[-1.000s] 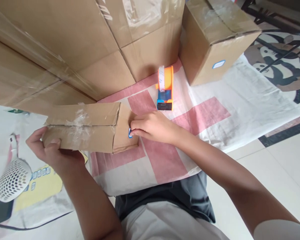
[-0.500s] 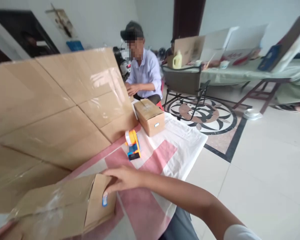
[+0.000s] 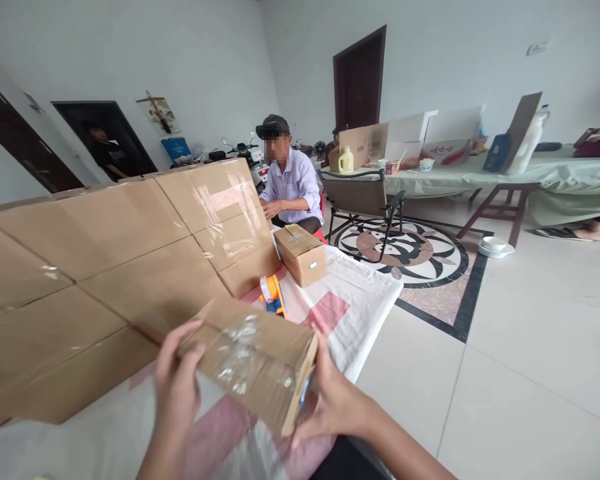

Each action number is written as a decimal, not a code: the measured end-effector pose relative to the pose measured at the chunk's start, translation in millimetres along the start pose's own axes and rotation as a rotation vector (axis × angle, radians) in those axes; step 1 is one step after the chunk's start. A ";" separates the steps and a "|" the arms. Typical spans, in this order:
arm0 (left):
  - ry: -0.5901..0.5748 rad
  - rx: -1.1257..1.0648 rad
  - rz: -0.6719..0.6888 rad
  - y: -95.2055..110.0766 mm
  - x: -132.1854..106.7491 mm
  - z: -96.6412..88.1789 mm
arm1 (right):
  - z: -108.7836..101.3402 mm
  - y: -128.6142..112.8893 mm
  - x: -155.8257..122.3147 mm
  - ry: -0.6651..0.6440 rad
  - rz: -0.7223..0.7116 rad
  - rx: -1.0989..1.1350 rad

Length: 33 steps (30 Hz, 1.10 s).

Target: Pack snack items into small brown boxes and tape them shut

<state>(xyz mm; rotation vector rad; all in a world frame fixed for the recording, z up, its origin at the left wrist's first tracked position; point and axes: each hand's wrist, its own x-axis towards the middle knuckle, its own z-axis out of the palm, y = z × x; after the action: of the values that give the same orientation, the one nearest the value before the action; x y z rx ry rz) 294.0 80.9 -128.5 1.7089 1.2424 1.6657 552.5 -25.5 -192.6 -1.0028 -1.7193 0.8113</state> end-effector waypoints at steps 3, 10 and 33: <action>-0.128 -0.124 -0.066 8.6 10.2 31.8 | -5.6 -0.6 -23.4 0.160 0.029 -0.078; -0.359 -0.243 -0.019 28.6 16.3 105.2 | -11.1 -2.5 -51.6 0.555 0.044 -0.415; -0.368 0.401 -0.338 -34.9 -83.9 -127.5 | -111.2 98.7 129.5 0.576 0.230 -0.643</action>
<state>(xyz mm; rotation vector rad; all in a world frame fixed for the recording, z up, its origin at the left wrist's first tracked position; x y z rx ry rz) 174.2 -5.2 -181.1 1.7931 1.6390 0.9017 655.9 142.4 -189.5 -1.6950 -1.3762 0.0476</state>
